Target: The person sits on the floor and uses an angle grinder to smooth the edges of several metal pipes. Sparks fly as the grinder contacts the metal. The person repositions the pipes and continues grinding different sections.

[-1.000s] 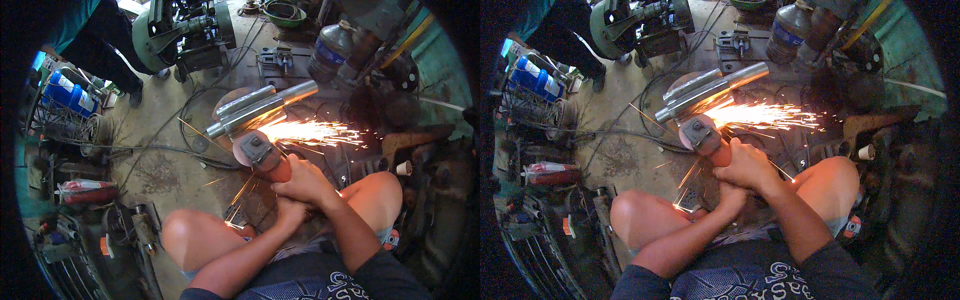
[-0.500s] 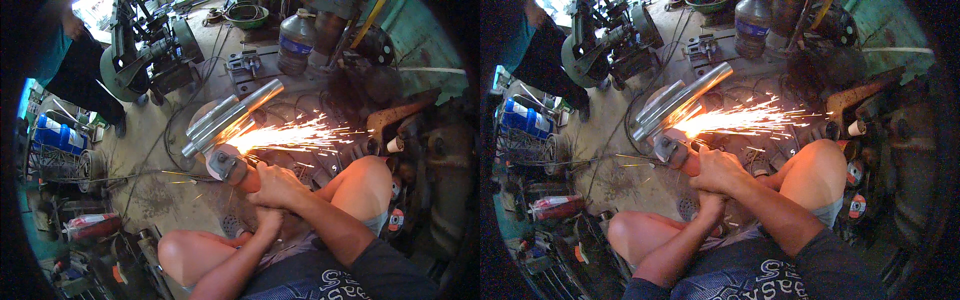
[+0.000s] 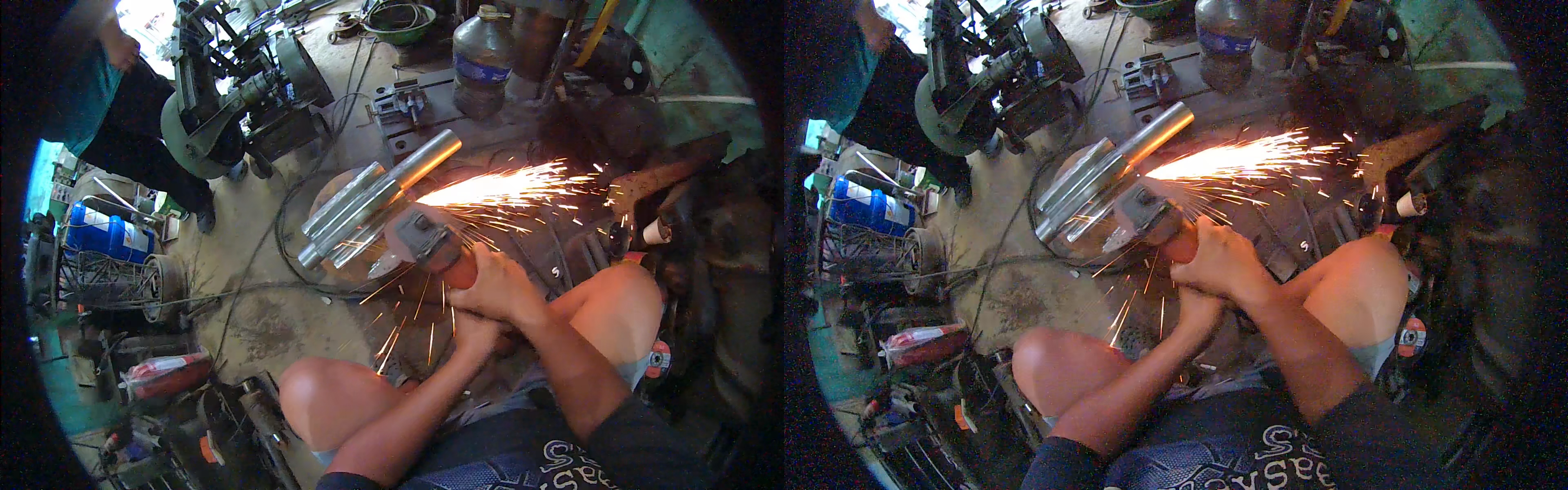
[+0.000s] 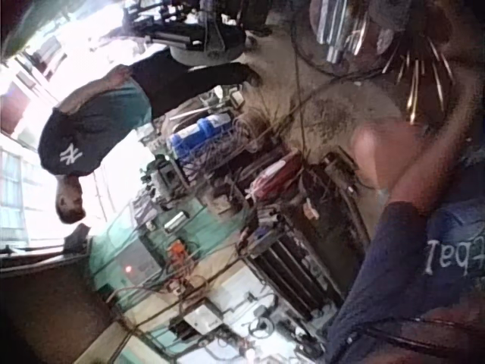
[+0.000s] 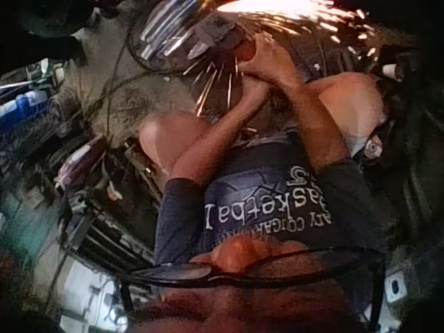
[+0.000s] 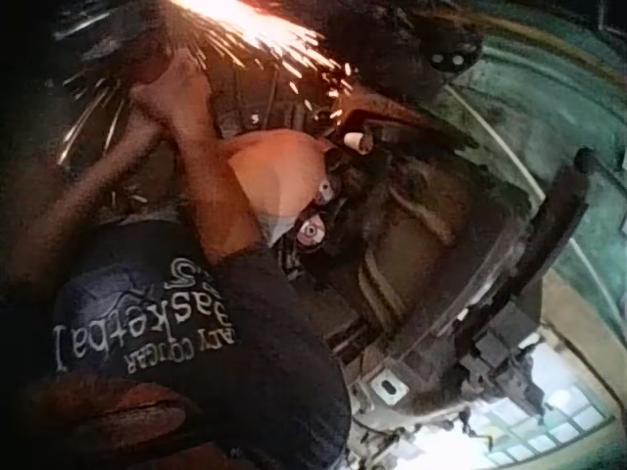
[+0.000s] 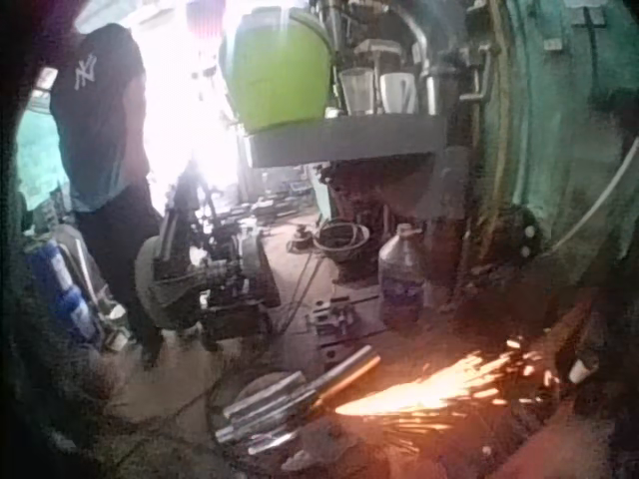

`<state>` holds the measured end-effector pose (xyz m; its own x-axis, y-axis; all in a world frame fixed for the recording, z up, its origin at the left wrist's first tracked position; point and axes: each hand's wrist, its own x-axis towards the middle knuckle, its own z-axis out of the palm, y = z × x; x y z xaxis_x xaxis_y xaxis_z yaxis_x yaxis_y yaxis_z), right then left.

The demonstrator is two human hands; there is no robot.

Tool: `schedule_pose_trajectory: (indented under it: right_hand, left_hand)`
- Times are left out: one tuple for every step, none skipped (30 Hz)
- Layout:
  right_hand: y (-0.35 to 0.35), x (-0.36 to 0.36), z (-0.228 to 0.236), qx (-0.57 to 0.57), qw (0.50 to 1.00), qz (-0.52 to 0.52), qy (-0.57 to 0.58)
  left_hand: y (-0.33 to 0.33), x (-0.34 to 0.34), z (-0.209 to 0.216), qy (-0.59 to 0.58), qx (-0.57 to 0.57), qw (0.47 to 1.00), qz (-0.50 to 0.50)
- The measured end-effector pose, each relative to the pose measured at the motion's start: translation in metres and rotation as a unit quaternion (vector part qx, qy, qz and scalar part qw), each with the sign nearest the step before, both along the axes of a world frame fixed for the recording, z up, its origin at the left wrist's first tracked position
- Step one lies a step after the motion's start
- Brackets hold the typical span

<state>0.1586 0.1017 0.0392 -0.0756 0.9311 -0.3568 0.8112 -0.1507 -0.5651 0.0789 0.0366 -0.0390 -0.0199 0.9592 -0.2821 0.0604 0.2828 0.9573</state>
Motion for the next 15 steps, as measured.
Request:
schedule_pose_trajectory:
  right_hand:
    - [0.001,0.003,-0.002,0.003,1.000,-0.006,0.014]
    - [0.003,0.006,-0.004,0.003,1.000,-0.014,0.024]
    - [0.004,0.009,-0.005,0.003,0.999,-0.022,0.033]
    - [0.005,0.010,-0.006,-0.003,0.999,-0.034,0.038]
    - [0.005,0.011,-0.007,-0.001,0.999,-0.032,0.029]
    - [0.005,0.011,-0.007,0.002,0.999,-0.029,0.036]
    - [0.005,0.010,-0.007,-0.007,0.999,-0.027,0.035]
    - [0.005,0.009,-0.007,-0.015,0.999,-0.026,0.035]
    - [0.004,0.006,-0.007,-0.012,0.999,-0.021,0.030]
    - [0.002,0.003,-0.006,-0.009,1.000,-0.016,0.025]
    - [0.001,-0.001,-0.006,-0.005,1.000,-0.010,0.019]
    - [0.000,-0.005,-0.006,-0.006,1.000,0.003,0.010]
    - [-0.001,-0.009,-0.005,-0.005,1.000,0.016,-0.001]
    - [-0.002,-0.014,-0.005,-0.004,0.999,0.029,-0.015]
    - [-0.003,-0.018,-0.005,-0.004,0.999,0.036,-0.016]
  left_hand:
    - [0.001,0.002,-0.001,-0.035,-0.063,0.997,-0.010]
    - [0.002,0.003,-0.001,-0.029,-0.060,0.998,-0.013]
    - [0.004,0.005,-0.002,0.000,-0.042,0.999,-0.019]
    - [0.006,0.006,-0.003,0.024,-0.056,0.998,-0.031]
    - [0.006,0.005,-0.004,0.009,-0.050,0.998,-0.038]
    - [0.006,0.004,-0.005,-0.006,-0.066,0.997,-0.051]
    - [0.005,0.002,-0.005,-0.020,-0.086,0.994,-0.057]
    - [0.004,0.001,-0.006,-0.026,-0.087,0.995,-0.049]
    - [0.002,0.000,-0.006,-0.031,-0.091,0.995,-0.035]
    - [0.000,-0.001,-0.007,-0.037,-0.086,0.995,-0.021]
    - [-0.002,-0.003,-0.008,-0.043,-0.080,0.996,-0.007]
    - [-0.003,-0.004,-0.009,-0.051,-0.065,0.997,0.007]
    - [-0.006,-0.007,-0.011,-0.057,-0.078,0.995,0.018]
    - [-0.010,-0.010,-0.012,-0.051,-0.054,0.997,0.017]
    - [-0.015,-0.013,-0.014,-0.042,-0.059,0.997,0.013]
